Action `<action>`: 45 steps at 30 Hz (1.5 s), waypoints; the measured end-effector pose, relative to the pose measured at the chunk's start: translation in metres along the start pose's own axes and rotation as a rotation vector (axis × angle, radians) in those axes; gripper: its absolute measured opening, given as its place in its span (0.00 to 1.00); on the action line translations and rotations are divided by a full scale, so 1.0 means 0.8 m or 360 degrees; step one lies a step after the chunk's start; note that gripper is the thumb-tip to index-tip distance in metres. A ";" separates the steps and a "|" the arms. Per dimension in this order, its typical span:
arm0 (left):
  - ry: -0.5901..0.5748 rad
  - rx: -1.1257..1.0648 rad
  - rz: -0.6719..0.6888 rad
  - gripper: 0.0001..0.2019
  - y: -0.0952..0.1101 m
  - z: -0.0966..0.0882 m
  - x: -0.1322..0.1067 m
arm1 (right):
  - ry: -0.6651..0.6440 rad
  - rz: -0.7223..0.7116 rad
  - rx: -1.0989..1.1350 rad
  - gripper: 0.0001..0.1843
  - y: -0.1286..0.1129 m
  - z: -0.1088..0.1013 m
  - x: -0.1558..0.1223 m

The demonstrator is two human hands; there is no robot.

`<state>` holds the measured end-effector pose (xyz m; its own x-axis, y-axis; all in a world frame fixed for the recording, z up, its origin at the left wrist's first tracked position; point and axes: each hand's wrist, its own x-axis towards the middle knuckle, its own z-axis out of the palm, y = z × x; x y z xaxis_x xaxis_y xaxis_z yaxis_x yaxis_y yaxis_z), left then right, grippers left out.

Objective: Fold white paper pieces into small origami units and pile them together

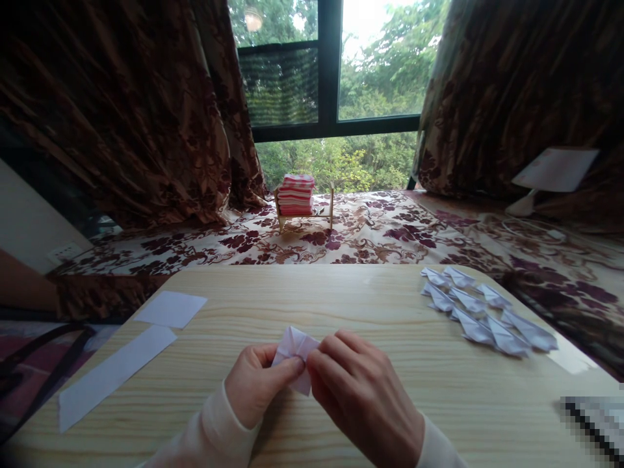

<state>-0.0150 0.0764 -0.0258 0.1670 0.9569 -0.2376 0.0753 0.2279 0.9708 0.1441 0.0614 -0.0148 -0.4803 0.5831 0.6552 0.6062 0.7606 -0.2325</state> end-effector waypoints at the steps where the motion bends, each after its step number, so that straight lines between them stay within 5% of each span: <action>1: -0.0032 -0.0018 -0.0017 0.11 0.000 -0.002 0.001 | -0.0009 -0.0041 -0.0020 0.09 0.000 -0.002 0.000; 6: -0.0130 -0.0091 -0.0076 0.09 0.001 -0.008 0.005 | -0.0019 -0.0120 -0.0076 0.10 0.001 -0.004 -0.002; 18: 0.0066 -0.0053 -0.0026 0.10 0.008 0.005 -0.003 | -0.0010 0.0000 -0.0043 0.09 -0.002 -0.003 -0.002; 27: -0.0004 -0.0216 -0.0051 0.08 0.006 0.002 0.000 | -0.0048 -0.0090 -0.0015 0.11 0.000 -0.006 0.001; 39: 0.0042 -0.0409 -0.0102 0.22 -0.010 0.003 0.005 | -0.0041 -0.0264 -0.0131 0.09 0.006 -0.001 -0.005; 45: 0.0091 -0.0409 -0.0084 0.20 -0.010 0.003 0.005 | -0.0038 -0.0313 -0.0188 0.11 0.005 -0.001 -0.006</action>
<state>-0.0130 0.0778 -0.0345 0.1130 0.9494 -0.2930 -0.1707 0.3090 0.9356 0.1494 0.0614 -0.0184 -0.6106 0.4343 0.6623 0.5686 0.8225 -0.0151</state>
